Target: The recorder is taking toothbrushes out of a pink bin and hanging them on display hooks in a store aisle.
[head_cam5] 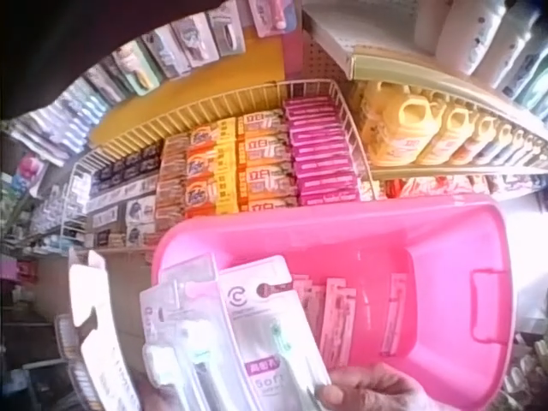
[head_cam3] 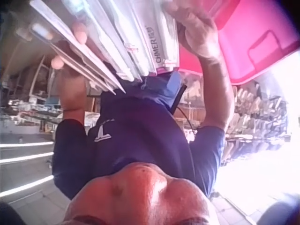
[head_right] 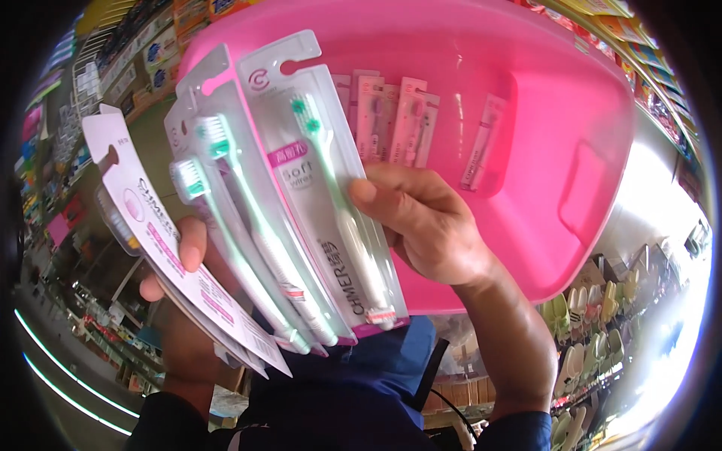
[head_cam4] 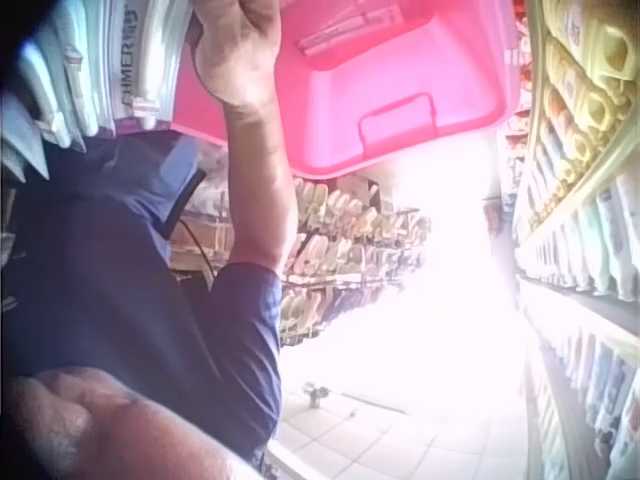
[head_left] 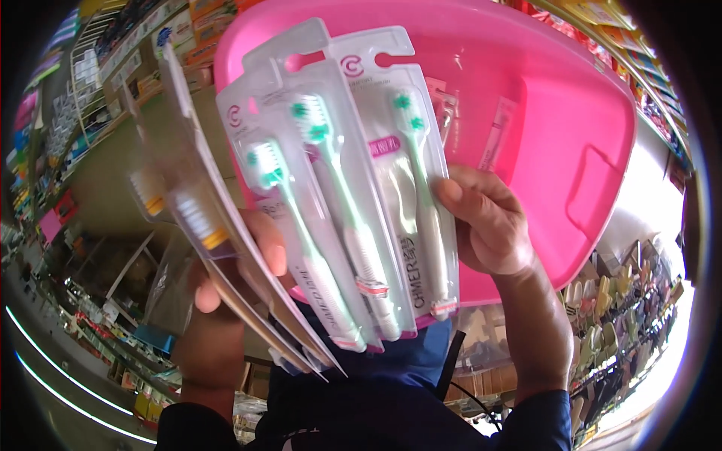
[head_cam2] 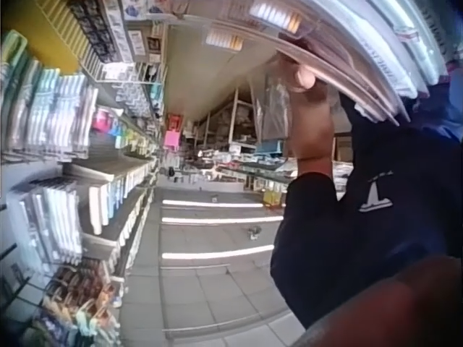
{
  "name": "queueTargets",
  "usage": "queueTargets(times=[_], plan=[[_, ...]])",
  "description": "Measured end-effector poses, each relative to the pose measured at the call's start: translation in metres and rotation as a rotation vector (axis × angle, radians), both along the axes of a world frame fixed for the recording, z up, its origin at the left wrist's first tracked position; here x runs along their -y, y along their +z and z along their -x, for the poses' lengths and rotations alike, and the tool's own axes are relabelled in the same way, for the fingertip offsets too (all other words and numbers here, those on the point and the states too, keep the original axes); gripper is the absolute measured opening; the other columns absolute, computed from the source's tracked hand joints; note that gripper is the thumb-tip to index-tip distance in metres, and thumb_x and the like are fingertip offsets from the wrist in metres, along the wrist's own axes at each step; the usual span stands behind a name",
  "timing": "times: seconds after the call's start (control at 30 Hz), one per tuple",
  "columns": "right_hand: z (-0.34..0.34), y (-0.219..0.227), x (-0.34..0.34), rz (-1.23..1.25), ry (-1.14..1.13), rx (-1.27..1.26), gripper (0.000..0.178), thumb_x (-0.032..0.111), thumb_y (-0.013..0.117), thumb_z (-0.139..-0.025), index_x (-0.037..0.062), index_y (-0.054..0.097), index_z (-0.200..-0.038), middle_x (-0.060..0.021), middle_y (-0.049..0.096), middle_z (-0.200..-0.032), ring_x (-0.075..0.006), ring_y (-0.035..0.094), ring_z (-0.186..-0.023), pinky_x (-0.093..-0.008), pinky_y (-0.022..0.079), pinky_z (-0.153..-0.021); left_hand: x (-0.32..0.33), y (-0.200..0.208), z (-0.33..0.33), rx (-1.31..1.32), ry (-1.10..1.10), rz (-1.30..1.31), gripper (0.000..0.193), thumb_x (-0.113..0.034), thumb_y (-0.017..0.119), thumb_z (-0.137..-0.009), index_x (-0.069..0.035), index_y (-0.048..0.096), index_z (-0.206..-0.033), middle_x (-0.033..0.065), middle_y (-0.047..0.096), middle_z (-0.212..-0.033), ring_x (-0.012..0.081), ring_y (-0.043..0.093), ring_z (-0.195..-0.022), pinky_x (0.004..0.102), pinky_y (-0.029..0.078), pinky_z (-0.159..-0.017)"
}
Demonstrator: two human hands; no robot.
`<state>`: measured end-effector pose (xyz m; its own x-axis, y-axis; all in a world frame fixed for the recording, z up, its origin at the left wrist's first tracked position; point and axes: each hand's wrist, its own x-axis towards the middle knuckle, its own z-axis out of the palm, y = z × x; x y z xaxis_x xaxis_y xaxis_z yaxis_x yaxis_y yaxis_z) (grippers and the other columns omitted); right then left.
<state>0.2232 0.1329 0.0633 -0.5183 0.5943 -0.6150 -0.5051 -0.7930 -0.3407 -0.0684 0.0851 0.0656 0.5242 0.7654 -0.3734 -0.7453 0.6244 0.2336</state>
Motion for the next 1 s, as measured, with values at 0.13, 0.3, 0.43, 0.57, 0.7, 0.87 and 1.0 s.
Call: queueTargets(times=[0.13,0.3,0.43,0.57,0.7,0.87,1.0], plan=[[0.0,0.004,0.002,-0.161,0.102,0.102,0.031,0.025,0.055,-0.1,-0.0046,0.065,-0.105,-0.0051,0.067,-0.083,-0.0068,0.058,-0.076,-0.0221,0.046,-0.066,0.005,-0.006,0.011,-0.119,-0.04,-0.1,0.077,-0.032,0.09,-0.066,0.011,0.052,-0.118,0.0167,0.064,-0.097,0.0186,0.064,-0.08,0.0269,0.049,-0.065],[0.012,0.015,0.013,-0.309,0.128,0.275,0.018,0.012,0.06,-0.097,-0.0039,0.067,-0.1,-0.0056,0.067,-0.08,-0.008,0.058,-0.073,-0.026,0.047,-0.062,0.022,-0.003,0.003,-0.303,0.072,0.032,0.082,-0.03,0.088,-0.069,0.003,0.048,-0.133,0.0185,0.061,-0.114,0.0291,0.064,-0.101,0.0394,0.052,-0.093],[0.031,0.019,0.028,-0.406,0.217,0.376,0.014,0.008,0.067,-0.087,-0.0001,0.068,-0.098,-0.0133,0.063,-0.073,-0.0187,0.06,-0.06,-0.0323,0.048,-0.056,0.021,-0.021,0.005,-0.14,-0.133,-0.182,0.049,-0.032,0.082,-0.075,-0.003,0.062,-0.11,0.0347,0.04,-0.139,0.0457,0.054,-0.118,0.0532,0.052,-0.095],[0.009,0.0,0.033,-0.542,0.279,0.426,0.018,0.019,0.074,-0.085,0.0008,0.07,-0.084,-0.0074,0.066,-0.071,-0.013,0.061,-0.062,-0.0291,0.048,-0.054,0.024,-0.02,-0.02,-0.201,-0.135,-0.152,0.05,-0.04,0.077,-0.079,-0.005,0.058,-0.109,0.0348,0.036,-0.142,0.0415,0.048,-0.127,0.0534,0.049,-0.1],[-0.028,-0.081,0.03,-0.228,0.359,0.832,0.018,0.021,0.069,-0.086,0.0028,0.071,-0.084,-0.0116,0.068,-0.073,-0.0203,0.064,-0.064,-0.0334,0.052,-0.062,0.025,-0.035,-0.023,0.298,-0.122,-0.104,0.054,-0.019,0.081,-0.077,0.004,0.059,-0.121,0.0354,0.033,-0.144,0.0416,0.025,-0.142,0.0598,0.021,-0.115],[-0.087,-0.21,0.049,-0.242,0.792,1.408,0.04,0.034,0.072,-0.082,0.0005,0.063,-0.103,-0.0157,0.068,-0.091,-0.0294,0.066,-0.085,-0.0398,0.052,-0.074,0.024,-0.018,-0.057,0.355,-0.214,0.215,0.041,-0.013,0.084,-0.072,0.001,0.068,-0.107,0.03,0.025,-0.15,0.0462,0.027,-0.14,0.0576,0.027,-0.113],[-0.065,-0.239,0.059,-0.197,0.651,1.445,0.045,0.036,0.077,-0.079,-0.0003,0.061,-0.1,-0.0157,0.066,-0.091,-0.0298,0.065,-0.084,-0.0395,0.051,-0.073,0.035,-0.031,-0.052,0.306,-0.179,0.036,0.051,-0.018,0.083,-0.074,0.002,0.065,-0.118,0.0341,0.026,-0.149,0.0411,0.018,-0.144,0.0577,0.013,-0.117]])
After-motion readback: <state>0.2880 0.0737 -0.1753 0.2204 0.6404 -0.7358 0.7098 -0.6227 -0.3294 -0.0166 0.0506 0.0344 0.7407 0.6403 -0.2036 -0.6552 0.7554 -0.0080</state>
